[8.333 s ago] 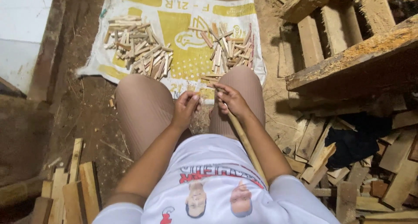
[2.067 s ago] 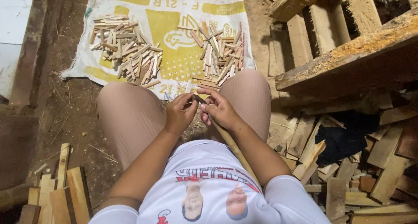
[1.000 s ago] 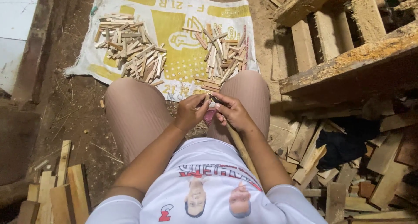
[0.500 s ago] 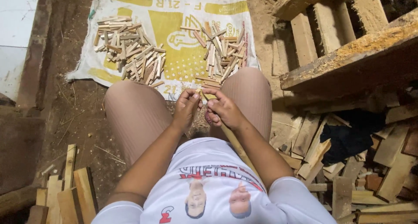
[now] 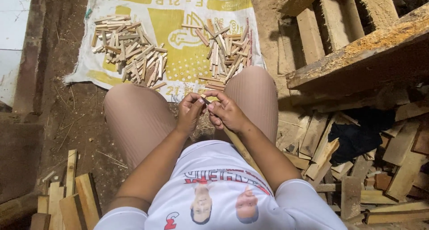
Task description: Trimming the edges of small wooden slats using a hand knife while sitting on the floor.
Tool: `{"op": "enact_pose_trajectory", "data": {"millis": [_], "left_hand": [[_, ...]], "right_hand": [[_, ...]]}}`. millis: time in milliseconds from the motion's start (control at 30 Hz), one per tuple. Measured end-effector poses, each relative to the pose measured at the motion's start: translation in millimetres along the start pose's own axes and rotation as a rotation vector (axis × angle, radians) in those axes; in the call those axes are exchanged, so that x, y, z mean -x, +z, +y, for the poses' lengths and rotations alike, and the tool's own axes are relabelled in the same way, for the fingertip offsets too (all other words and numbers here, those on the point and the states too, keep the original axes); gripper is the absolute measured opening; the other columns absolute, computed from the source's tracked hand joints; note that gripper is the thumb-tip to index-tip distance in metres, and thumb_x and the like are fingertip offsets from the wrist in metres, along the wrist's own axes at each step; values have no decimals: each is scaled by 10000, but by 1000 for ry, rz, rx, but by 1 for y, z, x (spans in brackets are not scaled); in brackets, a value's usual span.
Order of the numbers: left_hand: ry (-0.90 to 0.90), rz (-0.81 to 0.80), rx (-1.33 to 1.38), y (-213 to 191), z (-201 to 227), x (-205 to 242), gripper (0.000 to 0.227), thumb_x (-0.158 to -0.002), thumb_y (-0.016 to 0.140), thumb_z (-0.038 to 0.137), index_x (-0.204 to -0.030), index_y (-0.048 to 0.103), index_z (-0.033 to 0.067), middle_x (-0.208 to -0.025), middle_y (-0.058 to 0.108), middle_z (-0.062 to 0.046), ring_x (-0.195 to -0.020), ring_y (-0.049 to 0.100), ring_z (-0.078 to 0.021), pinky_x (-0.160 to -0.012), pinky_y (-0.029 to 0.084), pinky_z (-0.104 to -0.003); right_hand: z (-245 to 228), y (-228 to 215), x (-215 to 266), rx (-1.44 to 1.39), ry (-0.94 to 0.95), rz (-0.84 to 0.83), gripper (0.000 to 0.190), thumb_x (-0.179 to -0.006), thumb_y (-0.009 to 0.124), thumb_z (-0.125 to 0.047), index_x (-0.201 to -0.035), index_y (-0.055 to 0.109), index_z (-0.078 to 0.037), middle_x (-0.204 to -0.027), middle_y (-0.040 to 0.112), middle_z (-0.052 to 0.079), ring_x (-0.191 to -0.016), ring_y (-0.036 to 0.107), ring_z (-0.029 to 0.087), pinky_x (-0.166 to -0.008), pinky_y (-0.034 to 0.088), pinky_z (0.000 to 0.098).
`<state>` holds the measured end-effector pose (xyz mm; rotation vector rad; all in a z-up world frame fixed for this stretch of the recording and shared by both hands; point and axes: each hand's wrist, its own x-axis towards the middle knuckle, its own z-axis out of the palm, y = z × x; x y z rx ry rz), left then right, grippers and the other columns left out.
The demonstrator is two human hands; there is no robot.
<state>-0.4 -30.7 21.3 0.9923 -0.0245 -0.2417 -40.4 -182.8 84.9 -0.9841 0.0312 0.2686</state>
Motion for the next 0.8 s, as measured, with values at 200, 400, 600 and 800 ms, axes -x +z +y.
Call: {"op": "enact_pose_trajectory", "data": {"millis": [200,400,600,800], "left_hand": [[-11,37,115,9,-8,-3,131,-942,698,124,-912,595,48,-680,566,-59,-519,561,-127,-463,423,-210],[40,-62,-93,6,4,6,167,-931,712,174,-945,636,26,-733,619,-100,-550,573,-120,-483,444,-231],[84,-74,-141,5,19,2,307,-1080,516,248,-1134,645,-26,-900,686,-136,-701,699,-171,-643,563,-269],[84,-125,-240,4,21,1,280,-1097,495,245,-1095,626,-3,-636,510,-51,-492,486,-105,-477,393,-215]], "right_hand": [[-16,10,-2,7,-18,-5,368,-1013,554,17,-1378,506,5,-689,495,58,-421,521,122,-290,469,230],[6,-49,-15,137,2,92,424,-1020,495,8,-1440,516,-43,-679,466,18,-434,480,76,-282,413,197],[-3,-37,-7,42,10,68,461,-1045,517,-40,-1497,476,-119,-738,468,61,-482,483,100,-325,410,209],[1,-9,-2,-3,35,9,448,-1025,554,-66,-1463,465,-89,-736,483,63,-465,482,93,-302,407,212]]}}
